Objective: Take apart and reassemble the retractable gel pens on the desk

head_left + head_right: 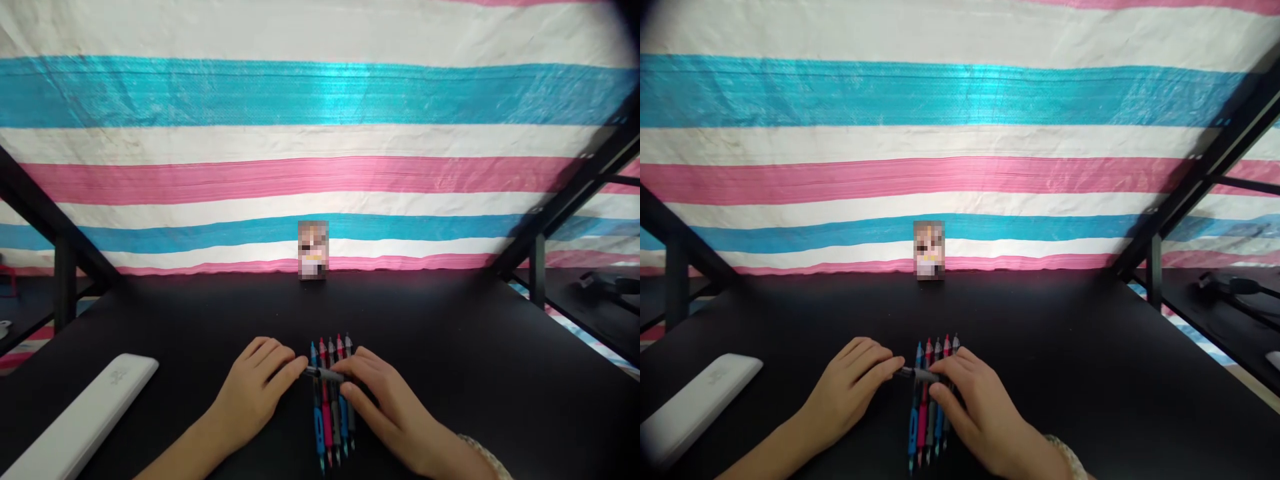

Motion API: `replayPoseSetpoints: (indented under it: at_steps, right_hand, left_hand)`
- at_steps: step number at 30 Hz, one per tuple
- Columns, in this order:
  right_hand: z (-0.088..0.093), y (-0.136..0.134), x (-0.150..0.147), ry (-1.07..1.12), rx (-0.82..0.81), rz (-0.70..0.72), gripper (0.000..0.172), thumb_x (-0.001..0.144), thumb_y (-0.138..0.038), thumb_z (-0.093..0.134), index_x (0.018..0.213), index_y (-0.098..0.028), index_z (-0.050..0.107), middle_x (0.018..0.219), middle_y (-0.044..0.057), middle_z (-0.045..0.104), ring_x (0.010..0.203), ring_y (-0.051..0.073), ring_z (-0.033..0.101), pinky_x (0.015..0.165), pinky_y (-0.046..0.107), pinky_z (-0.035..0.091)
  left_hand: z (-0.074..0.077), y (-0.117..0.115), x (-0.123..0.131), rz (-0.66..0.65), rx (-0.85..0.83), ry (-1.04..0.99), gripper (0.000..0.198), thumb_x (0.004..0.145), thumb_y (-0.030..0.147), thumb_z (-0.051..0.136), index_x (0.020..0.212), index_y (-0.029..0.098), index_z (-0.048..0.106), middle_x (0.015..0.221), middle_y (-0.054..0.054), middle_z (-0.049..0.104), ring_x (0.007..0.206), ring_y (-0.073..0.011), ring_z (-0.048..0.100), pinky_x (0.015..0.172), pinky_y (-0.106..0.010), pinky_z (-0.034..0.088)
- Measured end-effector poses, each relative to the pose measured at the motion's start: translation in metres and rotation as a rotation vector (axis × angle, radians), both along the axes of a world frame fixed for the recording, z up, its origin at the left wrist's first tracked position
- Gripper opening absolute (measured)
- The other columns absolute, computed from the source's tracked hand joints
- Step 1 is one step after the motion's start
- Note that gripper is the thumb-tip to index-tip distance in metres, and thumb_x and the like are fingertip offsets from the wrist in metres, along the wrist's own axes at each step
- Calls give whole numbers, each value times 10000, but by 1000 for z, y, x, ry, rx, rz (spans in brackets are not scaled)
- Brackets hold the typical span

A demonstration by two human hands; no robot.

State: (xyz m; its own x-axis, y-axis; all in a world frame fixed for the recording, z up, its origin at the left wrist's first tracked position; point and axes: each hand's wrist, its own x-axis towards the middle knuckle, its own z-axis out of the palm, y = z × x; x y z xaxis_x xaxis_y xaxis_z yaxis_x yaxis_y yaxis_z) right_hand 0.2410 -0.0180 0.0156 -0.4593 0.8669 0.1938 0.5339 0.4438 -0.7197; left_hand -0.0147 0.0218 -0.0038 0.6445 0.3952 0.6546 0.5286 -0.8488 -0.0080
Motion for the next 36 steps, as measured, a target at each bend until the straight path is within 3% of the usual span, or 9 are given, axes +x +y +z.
replayPoseSetpoints:
  at_steps: [6,11,16,25,31,34,36]
  right_hand:
    - [-11,4,-3,-145,63,22,233,1046,-270,416,895,-237,591,832,56,638,795,230,577,690,343,500]
    - [-18,6,2,-145,148,-48,382,1082,-332,298,797,-222,527,738,45,600,703,214,543,649,330,475]
    - [-21,9,3,-136,204,-56,523,1092,-457,180,745,-212,486,677,27,569,637,187,529,582,283,438]
    - [-29,7,-3,-143,417,-65,494,1111,-339,146,725,-214,428,630,11,532,581,162,477,547,279,357]
    - [-29,8,3,-208,445,-19,417,1107,-312,233,802,-193,491,697,29,568,650,191,455,614,325,339]
    - [-22,7,6,-154,340,-24,356,1101,-302,286,855,-191,519,738,33,576,681,198,474,645,330,376]
    - [-16,6,8,-97,246,-54,311,1086,-271,327,855,-195,521,750,33,566,697,200,488,654,325,400]
  left_hand:
    - [2,-8,6,17,38,-15,184,1010,113,485,1085,146,650,823,-51,708,691,-181,578,670,-341,464]
    - [2,-5,2,32,42,37,151,994,151,553,1110,127,647,801,-49,704,684,-192,599,667,-342,458]
    - [1,-7,1,47,15,50,164,1009,149,474,1036,128,634,742,-49,690,654,-210,622,645,-350,447]
    - [-3,-26,3,38,-314,24,181,978,105,387,977,194,546,726,-13,650,571,-196,593,579,-323,400]
    - [1,-22,4,19,-622,-37,313,1029,166,291,807,223,505,644,24,564,535,-154,555,574,-284,395]
    - [3,-19,1,28,-708,-158,150,1006,242,449,1013,229,598,767,10,633,619,-150,610,613,-256,451]
    - [4,-18,-1,63,-732,-269,198,951,259,575,1145,246,605,808,13,659,635,-141,629,642,-237,490]
